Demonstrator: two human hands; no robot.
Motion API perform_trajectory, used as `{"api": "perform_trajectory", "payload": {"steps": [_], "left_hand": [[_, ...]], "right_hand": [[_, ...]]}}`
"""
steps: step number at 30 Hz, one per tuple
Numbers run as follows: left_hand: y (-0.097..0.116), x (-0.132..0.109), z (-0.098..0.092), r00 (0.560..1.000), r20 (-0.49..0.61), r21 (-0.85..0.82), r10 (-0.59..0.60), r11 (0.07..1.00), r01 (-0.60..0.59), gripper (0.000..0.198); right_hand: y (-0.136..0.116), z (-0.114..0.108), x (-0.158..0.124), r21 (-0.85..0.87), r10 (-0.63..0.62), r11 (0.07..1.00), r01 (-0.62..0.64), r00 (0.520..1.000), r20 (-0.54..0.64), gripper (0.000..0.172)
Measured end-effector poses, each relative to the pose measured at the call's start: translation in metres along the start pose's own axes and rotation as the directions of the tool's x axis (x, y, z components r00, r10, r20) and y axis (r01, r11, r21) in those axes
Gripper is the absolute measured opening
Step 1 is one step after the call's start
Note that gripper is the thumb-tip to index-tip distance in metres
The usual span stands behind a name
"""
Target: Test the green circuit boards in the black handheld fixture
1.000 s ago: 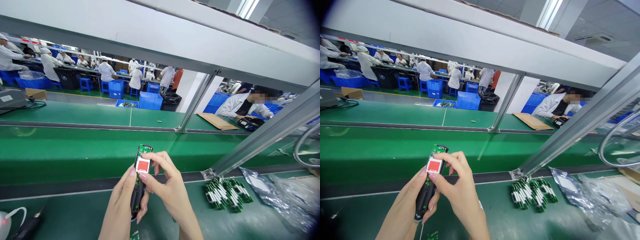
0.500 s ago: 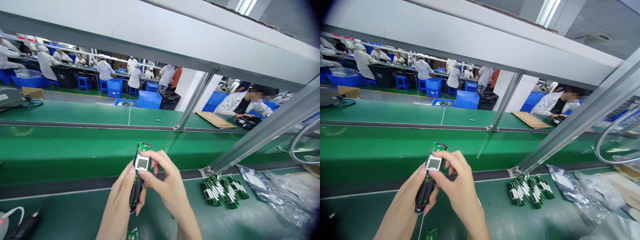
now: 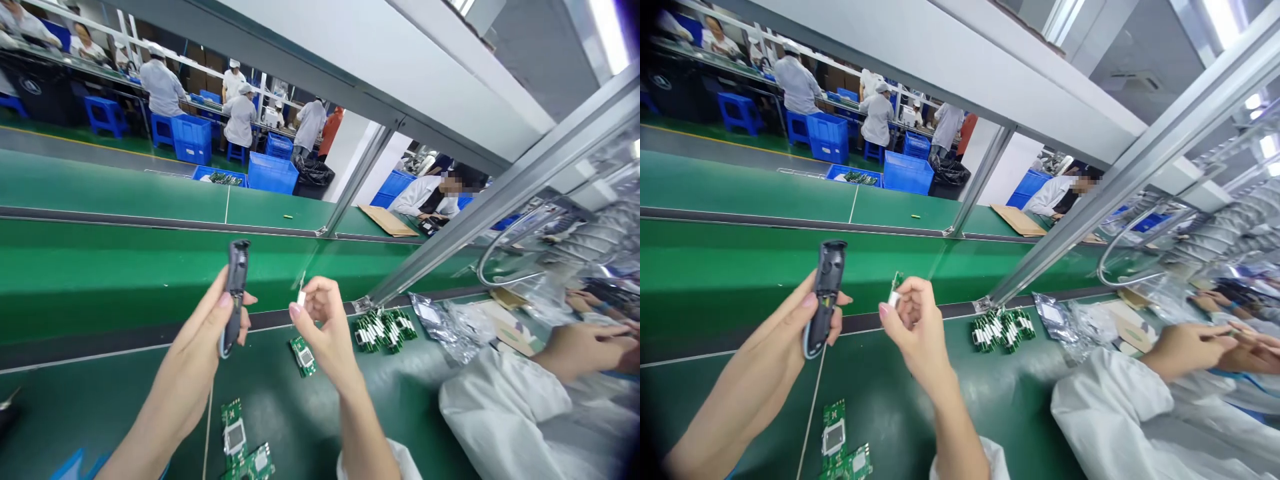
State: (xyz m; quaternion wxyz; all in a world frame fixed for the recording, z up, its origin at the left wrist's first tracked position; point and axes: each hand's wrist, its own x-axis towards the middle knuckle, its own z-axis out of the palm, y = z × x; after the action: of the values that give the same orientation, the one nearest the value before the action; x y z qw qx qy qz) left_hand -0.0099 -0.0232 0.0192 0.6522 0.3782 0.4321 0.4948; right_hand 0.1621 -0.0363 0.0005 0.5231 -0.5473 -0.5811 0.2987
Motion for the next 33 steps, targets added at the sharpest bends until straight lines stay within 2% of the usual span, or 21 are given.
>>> {"api": "perform_trajectory", "payload": {"steps": [1, 3, 6, 9, 13, 18, 20, 23, 24, 26, 27, 29, 31, 33], "left_hand": [[0.001, 0.003, -0.002, 0.999, -0.030, -0.052, 0.034, 0.998, -0.036, 0.055], [0.003, 0.010, -0.009, 0.991, -0.089, -0.146, 0.101, 0.983, -0.113, 0.056], [0.005, 0.021, -0.019, 0.977, -0.140, -0.221, 0.158, 0.957, -0.187, 0.052], [0.008, 0.028, -0.024, 0.972, -0.135, -0.242, 0.192, 0.945, -0.220, 0.044], [0.012, 0.028, -0.022, 0.964, -0.149, -0.234, 0.220, 0.939, -0.251, 0.044], [0.019, 0.015, -0.022, 0.976, -0.154, -0.212, 0.153, 0.960, -0.184, 0.041], [0.022, 0.010, -0.022, 0.977, -0.175, -0.179, 0.124, 0.971, -0.156, 0.036], [0.024, 0.007, -0.021, 0.979, -0.157, -0.158, 0.128, 0.976, -0.153, 0.034], [0.025, 0.007, -0.020, 0.983, -0.136, -0.166, 0.123, 0.975, -0.145, 0.033], [0.025, 0.008, -0.019, 0.990, -0.101, -0.193, 0.096, 0.974, -0.114, 0.030], [0.025, 0.008, -0.019, 0.993, -0.084, -0.209, 0.079, 0.973, -0.095, 0.028], [0.025, 0.008, -0.019, 0.998, -0.052, -0.231, 0.045, 0.971, -0.056, 0.025], [0.024, 0.008, -0.020, 1.000, -0.010, -0.243, 0.018, 0.970, -0.020, 0.025], [0.023, 0.007, -0.021, 1.000, 0.024, -0.252, -0.013, 0.968, 0.018, 0.028]], "right_hand": [[0.009, -0.009, -0.006, -0.171, 0.047, 0.985, -0.039, 0.998, 0.046, 0.021], [0.032, -0.026, -0.020, -0.483, 0.156, 0.872, -0.072, 0.978, 0.136, 0.016], [0.064, -0.038, -0.043, -0.686, 0.254, 0.727, -0.038, 0.942, 0.217, 0.011], [0.082, -0.037, -0.058, -0.717, 0.267, 0.697, -0.019, 0.935, 0.234, 0.010], [0.087, -0.032, -0.064, -0.705, 0.254, 0.708, -0.048, 0.948, 0.191, 0.011], [0.088, -0.029, -0.065, -0.681, 0.265, 0.715, -0.157, 0.963, 0.056, 0.024], [0.087, -0.025, -0.068, -0.661, 0.223, 0.731, -0.170, 0.975, -0.004, 0.027], [0.080, -0.006, -0.075, -0.605, 0.133, 0.776, -0.176, 0.984, -0.115, 0.023], [0.076, 0.004, -0.080, -0.584, 0.140, 0.791, -0.182, 0.983, -0.116, 0.022], [0.068, 0.031, -0.091, -0.560, 0.234, 0.808, -0.181, 0.972, 0.023, 0.030], [0.066, 0.046, -0.096, -0.572, 0.304, 0.802, -0.174, 0.942, 0.140, 0.041], [0.064, 0.076, -0.107, -0.652, 0.433, 0.746, -0.139, 0.845, 0.316, 0.062], [0.066, 0.098, -0.111, -0.730, 0.488, 0.679, -0.080, 0.792, 0.368, 0.064], [0.068, 0.106, -0.107, -0.755, 0.489, 0.655, -0.042, 0.785, 0.380, 0.058]]}}
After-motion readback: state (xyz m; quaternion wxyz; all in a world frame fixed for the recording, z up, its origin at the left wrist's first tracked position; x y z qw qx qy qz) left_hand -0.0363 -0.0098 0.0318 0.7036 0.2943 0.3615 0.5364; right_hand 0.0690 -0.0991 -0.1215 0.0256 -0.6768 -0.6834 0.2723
